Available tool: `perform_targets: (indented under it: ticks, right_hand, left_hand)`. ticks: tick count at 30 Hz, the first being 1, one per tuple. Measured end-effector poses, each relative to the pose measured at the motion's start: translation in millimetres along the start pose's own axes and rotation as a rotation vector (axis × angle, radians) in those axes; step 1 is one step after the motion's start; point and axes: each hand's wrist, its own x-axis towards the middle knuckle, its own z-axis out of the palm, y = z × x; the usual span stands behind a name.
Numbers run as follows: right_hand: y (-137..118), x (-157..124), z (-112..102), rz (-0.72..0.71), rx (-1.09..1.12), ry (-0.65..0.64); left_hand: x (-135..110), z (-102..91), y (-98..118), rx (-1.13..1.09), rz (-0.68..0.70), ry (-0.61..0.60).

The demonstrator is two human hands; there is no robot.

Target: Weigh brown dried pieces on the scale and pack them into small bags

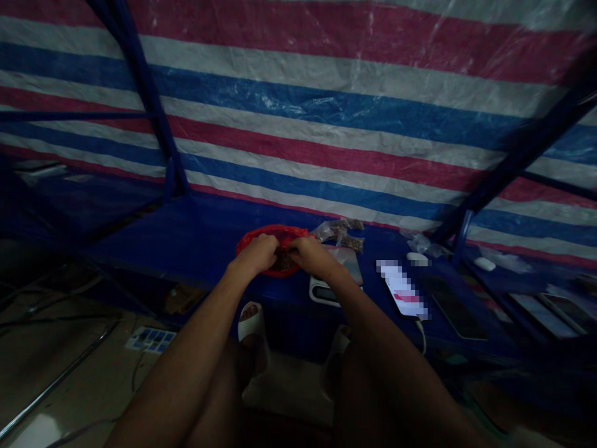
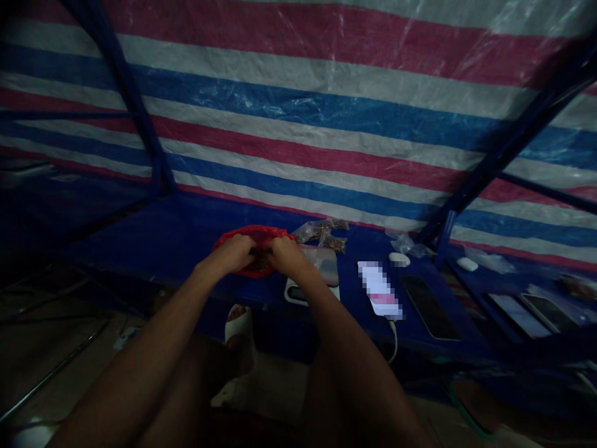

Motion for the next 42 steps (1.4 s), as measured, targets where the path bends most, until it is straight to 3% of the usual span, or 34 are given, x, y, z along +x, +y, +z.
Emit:
perform_targets:
  ticks: [3,8,12,19,23,31,37,42]
  right_hand:
    - [7,-14,-18,-0.016,0.105,0.135]
    - [33,-57,-58,0.083,0.186,0.348]
    - [51,-84,-74,0.176,0.087,0.325]
    - [59,-91,-71,0.171,0.002,0.228]
    - [62,-89,-69,0.112,0.006,0.220]
    - [76,-99,-74,0.204,0.204,0.556]
    - [87,-110,-77,0.217,0.210,0.568]
    - [90,-118,-82,0.229,0.150,0.579]
  left_hand:
    - [2,2.0,-5,-0.012,0.026,0.002]
    - [10,7.9,-15,-0.060,0.104,0.032]
    - [15,5.9,-9,-0.094,0.173,0.041]
    - [20,-1.9,36,-0.353,0.313,0.210]
    - [30,0.6,65,-0.417,0.392,0.236]
    - [51,-1.6,95,-0.416,0.483,0.172]
    - [64,-10.2,112,-0.289,0.520,0.017]
    - [70,-5.8,117,-0.287,0.480,0.012]
